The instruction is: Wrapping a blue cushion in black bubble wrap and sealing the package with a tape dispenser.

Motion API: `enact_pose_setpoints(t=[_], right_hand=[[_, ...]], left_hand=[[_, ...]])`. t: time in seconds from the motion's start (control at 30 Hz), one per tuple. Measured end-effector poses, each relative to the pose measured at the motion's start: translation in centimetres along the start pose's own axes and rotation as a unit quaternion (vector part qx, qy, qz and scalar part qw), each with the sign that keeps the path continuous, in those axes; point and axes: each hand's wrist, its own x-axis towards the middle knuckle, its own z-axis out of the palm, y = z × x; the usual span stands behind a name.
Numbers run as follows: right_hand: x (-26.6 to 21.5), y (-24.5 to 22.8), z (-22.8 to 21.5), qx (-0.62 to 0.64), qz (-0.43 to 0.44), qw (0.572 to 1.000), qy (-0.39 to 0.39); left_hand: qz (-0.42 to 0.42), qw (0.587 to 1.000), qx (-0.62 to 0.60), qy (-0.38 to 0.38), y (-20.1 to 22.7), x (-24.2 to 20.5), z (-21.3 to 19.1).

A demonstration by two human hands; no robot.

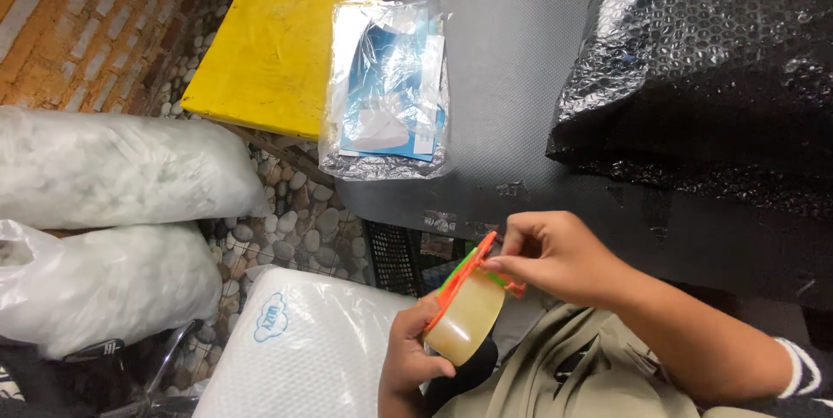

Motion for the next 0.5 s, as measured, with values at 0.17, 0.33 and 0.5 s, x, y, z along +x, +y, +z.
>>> enact_pose_setpoints(t=[0.17,0.33,0.5], right_hand=[[-0.7,0.9,-4.1,-0.016,-0.074,0.994,0.082],[1.0,4.7,-6.3,0.102,-0.016,0.994,0.023],[0.7,5.0,-7.0,0.16,-0.016,0.987,0.012]], left_hand=[[-0.127,0.991,0.0,0.034,-0.8,-1.2,-0.4],[-0.062,0.995,-0.079,0.022,-1.9,-1.1,0.1],[-0.063,0.995,-0.067,0.049,-1.5,-0.6,0.8]])
